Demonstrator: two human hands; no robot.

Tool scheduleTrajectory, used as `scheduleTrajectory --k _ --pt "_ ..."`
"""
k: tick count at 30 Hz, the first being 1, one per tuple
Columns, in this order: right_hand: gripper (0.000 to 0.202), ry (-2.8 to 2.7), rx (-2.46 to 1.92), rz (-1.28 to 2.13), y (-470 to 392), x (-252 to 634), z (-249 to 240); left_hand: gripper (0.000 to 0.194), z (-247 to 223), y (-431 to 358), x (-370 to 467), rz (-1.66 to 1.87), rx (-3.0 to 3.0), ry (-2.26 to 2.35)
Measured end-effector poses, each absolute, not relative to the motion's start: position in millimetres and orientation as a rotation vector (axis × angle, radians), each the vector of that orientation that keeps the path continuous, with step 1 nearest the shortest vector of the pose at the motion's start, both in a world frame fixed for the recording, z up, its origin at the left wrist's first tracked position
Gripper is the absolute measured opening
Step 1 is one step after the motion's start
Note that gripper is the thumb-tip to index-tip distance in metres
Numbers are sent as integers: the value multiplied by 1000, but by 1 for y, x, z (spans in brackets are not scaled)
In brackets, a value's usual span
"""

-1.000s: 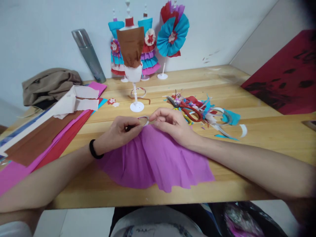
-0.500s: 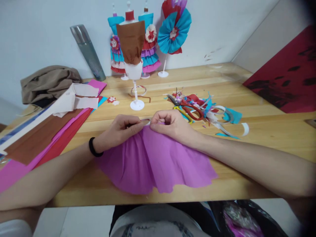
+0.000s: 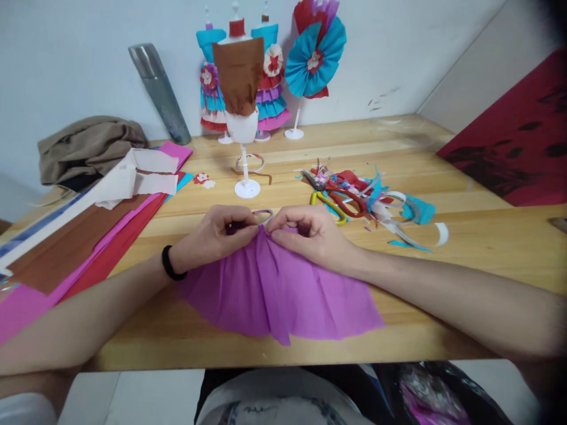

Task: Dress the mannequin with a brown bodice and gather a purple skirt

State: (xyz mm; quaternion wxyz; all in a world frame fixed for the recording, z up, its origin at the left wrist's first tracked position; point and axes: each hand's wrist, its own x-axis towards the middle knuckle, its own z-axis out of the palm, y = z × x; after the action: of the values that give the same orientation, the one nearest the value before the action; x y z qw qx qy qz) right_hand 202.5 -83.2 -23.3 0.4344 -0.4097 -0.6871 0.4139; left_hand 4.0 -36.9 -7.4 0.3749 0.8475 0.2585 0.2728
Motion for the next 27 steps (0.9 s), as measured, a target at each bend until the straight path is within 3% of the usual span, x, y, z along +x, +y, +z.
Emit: scheduleTrajectory --k 8,15,27 --pt "25 -1599 -1041 1041 -80 204 -25 19 -8 -39 4 760 2235 648" --pt "17 -1506 -1044 1185 -78 198 -33 17 -13 -40 4 854 2372 621" --pt "13 -1657 -1186 955 -77 200 -36 20 -16 -36 5 949 2807 327"
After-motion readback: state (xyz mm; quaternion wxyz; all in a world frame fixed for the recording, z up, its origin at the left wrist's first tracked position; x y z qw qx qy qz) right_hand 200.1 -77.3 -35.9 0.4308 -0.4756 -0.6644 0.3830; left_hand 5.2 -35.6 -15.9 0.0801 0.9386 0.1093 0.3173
